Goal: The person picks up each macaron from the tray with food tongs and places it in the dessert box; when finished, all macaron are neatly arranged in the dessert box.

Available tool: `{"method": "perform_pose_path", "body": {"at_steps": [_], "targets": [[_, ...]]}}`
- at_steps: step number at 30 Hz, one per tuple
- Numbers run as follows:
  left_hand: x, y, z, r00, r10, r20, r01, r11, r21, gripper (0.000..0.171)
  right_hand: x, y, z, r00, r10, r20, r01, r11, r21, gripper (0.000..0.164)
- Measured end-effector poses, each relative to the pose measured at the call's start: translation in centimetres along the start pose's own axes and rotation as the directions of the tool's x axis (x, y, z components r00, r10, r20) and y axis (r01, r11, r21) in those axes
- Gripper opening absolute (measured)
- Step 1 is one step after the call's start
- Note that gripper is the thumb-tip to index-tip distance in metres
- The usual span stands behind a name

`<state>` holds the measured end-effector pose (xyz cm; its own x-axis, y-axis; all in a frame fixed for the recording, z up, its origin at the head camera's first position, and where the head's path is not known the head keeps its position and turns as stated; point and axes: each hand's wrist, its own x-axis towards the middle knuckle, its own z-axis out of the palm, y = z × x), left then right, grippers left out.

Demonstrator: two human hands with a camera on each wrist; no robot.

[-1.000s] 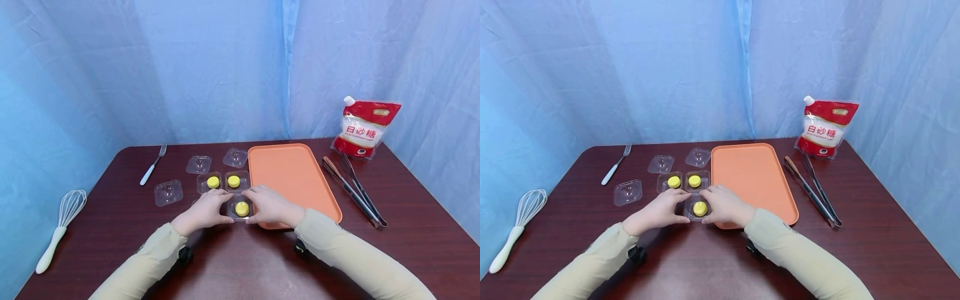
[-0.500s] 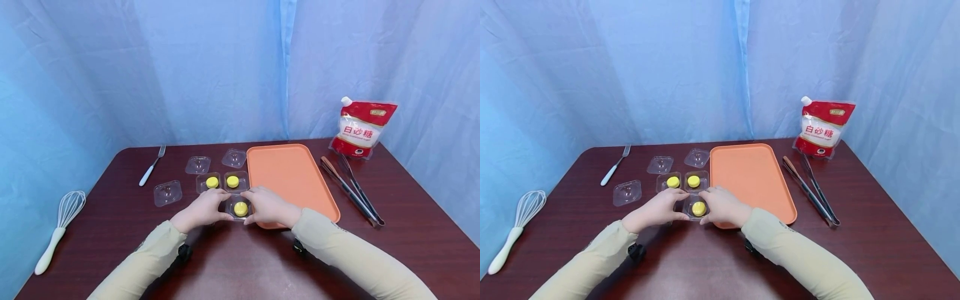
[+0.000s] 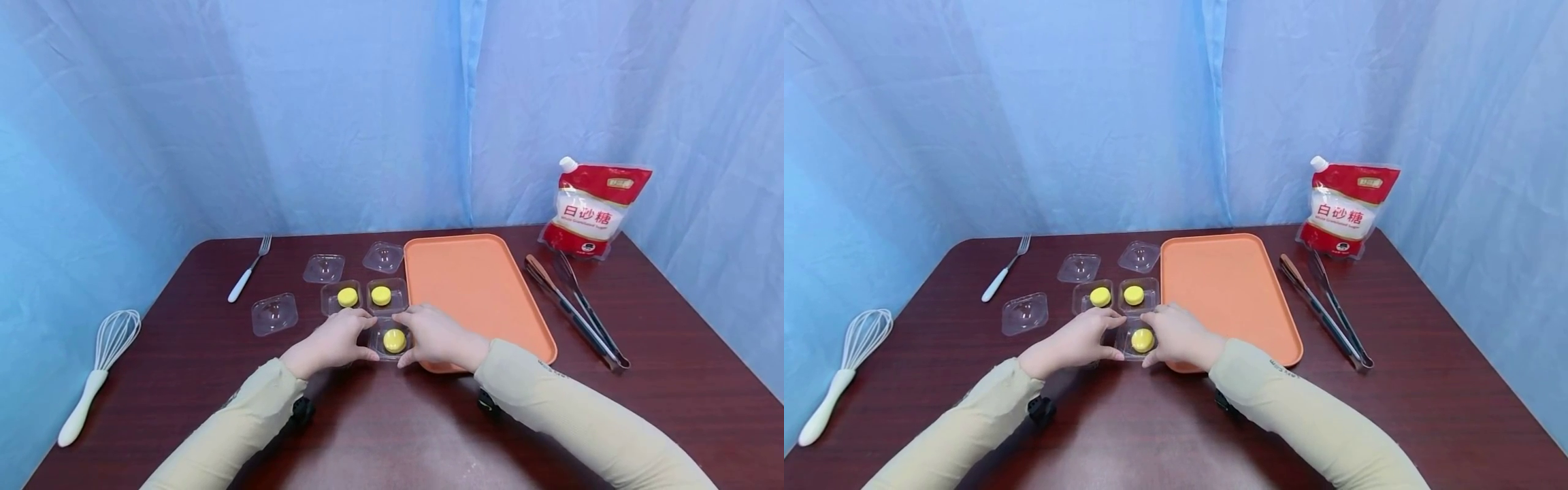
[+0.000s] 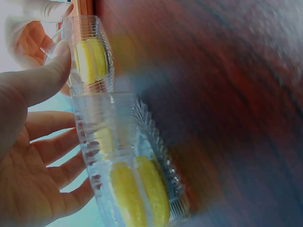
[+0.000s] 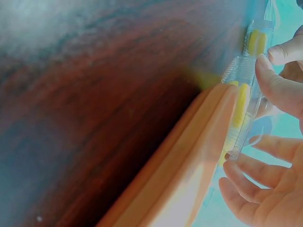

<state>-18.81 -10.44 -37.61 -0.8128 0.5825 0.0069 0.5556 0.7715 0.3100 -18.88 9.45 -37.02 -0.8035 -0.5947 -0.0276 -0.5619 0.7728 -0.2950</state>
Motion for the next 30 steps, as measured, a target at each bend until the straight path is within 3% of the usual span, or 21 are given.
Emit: {"method": "perform_pose_path", "body": {"at_steps": [22, 30], "targets": [[-0.38, 0.57, 0.09, 1.0, -0.013, -0.02, 0.013, 0.999, 0.03, 0.063, 0.0, 0.23, -0.44, 0.998, -0.022, 0.05, 0.021, 0.999, 0.025, 0.078], [-0.75, 0.41, -0.08, 0.999, -0.026, -0.041, 0.026, 1.0, 0.004, 0.062, 0.01, 0.48, -0.29, 0.998, -0.039, 0.043, 0.037, 0.998, 0.041, 0.079]]}}
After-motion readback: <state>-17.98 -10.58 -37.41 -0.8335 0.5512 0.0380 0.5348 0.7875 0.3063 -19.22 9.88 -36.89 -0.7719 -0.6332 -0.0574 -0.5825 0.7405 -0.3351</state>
